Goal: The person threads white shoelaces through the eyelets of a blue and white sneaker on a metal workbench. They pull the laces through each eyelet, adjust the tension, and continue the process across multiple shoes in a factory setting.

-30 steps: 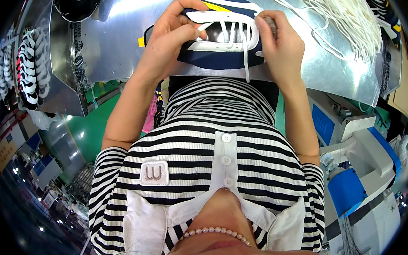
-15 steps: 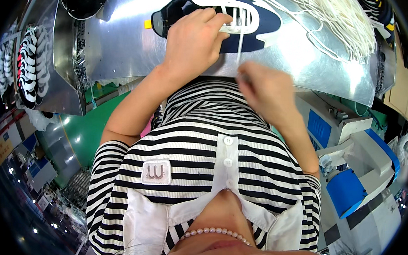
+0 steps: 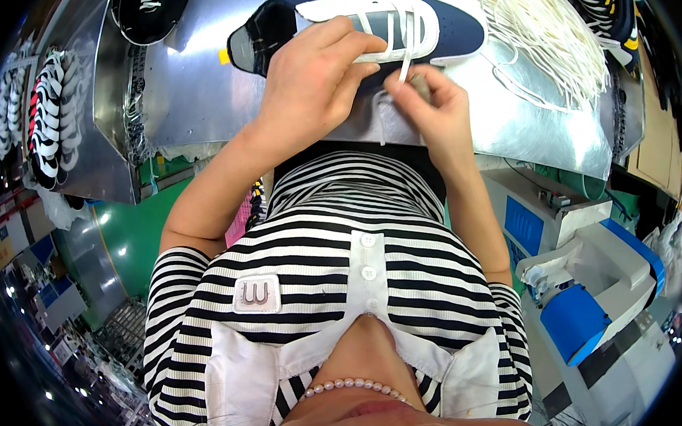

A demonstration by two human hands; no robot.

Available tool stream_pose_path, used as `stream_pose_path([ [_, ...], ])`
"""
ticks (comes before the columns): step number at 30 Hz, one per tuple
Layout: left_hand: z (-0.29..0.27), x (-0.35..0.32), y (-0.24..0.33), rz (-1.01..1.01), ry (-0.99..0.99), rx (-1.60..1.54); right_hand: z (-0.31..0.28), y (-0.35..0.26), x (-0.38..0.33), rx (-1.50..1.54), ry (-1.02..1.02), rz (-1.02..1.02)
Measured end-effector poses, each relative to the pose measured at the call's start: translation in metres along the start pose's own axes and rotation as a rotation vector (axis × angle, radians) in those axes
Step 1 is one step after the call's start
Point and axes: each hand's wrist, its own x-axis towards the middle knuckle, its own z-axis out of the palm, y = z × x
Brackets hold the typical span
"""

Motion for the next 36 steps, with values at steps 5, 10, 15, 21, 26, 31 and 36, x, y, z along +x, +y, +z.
stream_pose_path([
  [5,0.008,-0.002,-0.021,-0.012,-0.147,0.264,-0.003,0.009,-0.033,-0.318,-0.303,-0.093],
  [10,0.019,-0.010,-0.034,-0.216,-0.319,0.168,-0.006,-0.005,0.022,-0.264,0.096,-0.190],
  [15,0.016,-0.008,-0.047,-0.233,-0.358,-0.120,0.004,0.006,0.051,-0.344,0.202,-0.495],
  [21,0.019,-0.005,-0.053,-0.256,-0.379,-0.236,0.003,0.010,0.055,-0.517,0.207,-0.602],
  [26,0.030,-0.007,-0.049,-0.287,-0.322,-0.112,0.002,0.012,0.050,-0.413,0.242,-0.465],
  [31,0.032,-0.006,-0.044,-0.256,-0.289,-0.036,-0.002,0.007,0.006,-0.436,0.157,-0.163],
  [36,0.034,-0.007,-0.046,-0.223,-0.273,-0.003,0.004,0.013,-0.001,-0.434,0.150,-0.102],
])
